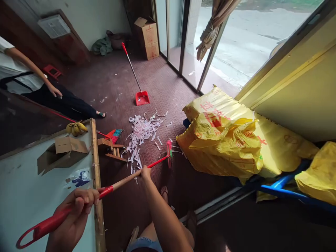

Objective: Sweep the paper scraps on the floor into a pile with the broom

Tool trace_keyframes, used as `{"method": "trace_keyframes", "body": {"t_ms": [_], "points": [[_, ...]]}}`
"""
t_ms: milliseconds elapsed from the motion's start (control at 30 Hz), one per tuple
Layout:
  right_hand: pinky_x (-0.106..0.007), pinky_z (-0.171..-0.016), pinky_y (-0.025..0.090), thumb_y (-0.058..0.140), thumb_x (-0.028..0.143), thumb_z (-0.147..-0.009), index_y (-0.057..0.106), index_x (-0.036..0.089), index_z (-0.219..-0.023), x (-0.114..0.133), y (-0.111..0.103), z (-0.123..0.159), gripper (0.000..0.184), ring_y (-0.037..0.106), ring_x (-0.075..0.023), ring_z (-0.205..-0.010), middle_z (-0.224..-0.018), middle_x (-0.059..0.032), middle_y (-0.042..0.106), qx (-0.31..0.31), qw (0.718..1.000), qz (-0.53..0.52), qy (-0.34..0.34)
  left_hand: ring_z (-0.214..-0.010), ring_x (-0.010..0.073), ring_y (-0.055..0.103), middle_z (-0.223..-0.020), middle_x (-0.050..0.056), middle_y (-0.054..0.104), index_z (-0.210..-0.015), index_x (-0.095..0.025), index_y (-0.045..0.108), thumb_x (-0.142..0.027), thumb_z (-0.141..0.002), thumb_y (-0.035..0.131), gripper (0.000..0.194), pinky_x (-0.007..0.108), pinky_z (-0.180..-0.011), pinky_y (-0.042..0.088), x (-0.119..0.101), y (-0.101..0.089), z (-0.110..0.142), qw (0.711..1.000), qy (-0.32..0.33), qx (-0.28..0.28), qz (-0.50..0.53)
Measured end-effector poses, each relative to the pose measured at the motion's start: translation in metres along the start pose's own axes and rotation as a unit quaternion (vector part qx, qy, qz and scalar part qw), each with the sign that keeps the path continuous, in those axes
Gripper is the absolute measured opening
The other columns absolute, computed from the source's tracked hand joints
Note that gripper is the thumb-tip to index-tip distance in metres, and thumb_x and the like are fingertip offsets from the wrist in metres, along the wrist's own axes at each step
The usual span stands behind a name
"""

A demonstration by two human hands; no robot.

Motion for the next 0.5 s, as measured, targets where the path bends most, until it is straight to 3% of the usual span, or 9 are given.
{"method": "trace_keyframes", "body": {"t_ms": [100,233,333,433,500], "points": [[-0.020,-0.051,0.048,0.050,0.031,-0.097,0.056,0.011,-0.100,0.010,0.007,-0.001,0.021,0.053,-0.0072,-0.056,-0.076,0.0011,0.056,-0.010,1.000,0.027,0.006,-0.059,0.0173,0.051,-0.052,-0.001,0.045,-0.065,-0.021,0.057,-0.041,-0.083,0.063,0.028,0.041,-0.077,0.051,0.003,-0.003,-0.013,0.999,0.006,-0.035,0.025],[-0.019,-0.049,0.047,0.053,0.032,-0.095,0.057,0.011,-0.096,0.035,0.002,-0.011,0.021,0.051,-0.0067,-0.056,-0.076,0.0014,0.056,-0.021,0.995,0.093,-0.007,-0.058,0.0131,0.044,-0.057,-0.001,0.044,-0.059,-0.018,0.049,-0.043,-0.086,0.058,0.038,0.030,-0.071,0.045,0.043,0.010,-0.031,0.996,-0.069,-0.013,0.061],[-0.019,-0.049,0.046,0.054,0.033,-0.095,0.058,0.011,-0.091,0.054,0.018,-0.022,0.022,0.051,-0.0068,-0.055,-0.073,0.0020,0.055,0.000,0.987,0.156,-0.034,-0.058,0.0130,0.040,-0.058,0.000,0.044,-0.057,-0.018,0.047,-0.047,-0.085,0.058,0.042,0.026,-0.059,0.037,0.060,0.025,-0.042,0.996,-0.089,-0.012,0.029],[-0.019,-0.049,0.045,0.053,0.034,-0.095,0.057,0.012,-0.085,0.069,0.046,-0.025,0.025,0.049,-0.0065,-0.053,-0.068,0.0032,0.053,0.046,0.973,0.211,-0.078,-0.060,0.0157,0.043,-0.055,0.001,0.044,-0.057,-0.019,0.050,-0.053,-0.079,0.062,0.042,0.027,-0.058,0.036,0.052,0.039,-0.043,0.997,-0.077,0.004,-0.003],[-0.020,-0.051,0.046,0.051,0.037,-0.096,0.056,0.012,-0.081,0.078,0.060,-0.019,0.030,0.049,-0.0069,-0.052,-0.066,0.0038,0.052,0.085,0.959,0.245,-0.111,-0.063,0.0179,0.045,-0.054,0.002,0.043,-0.054,-0.020,0.051,-0.056,-0.075,0.065,0.044,0.030,-0.062,0.040,0.038,0.044,-0.040,0.998,-0.055,-0.021,-0.001]]}}
Point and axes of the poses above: each hand's wrist, its own z-axis away from the middle knuckle, its own y-axis out of the palm, x = y × z, the point moved 2 cm from there along -z, towards the middle knuckle
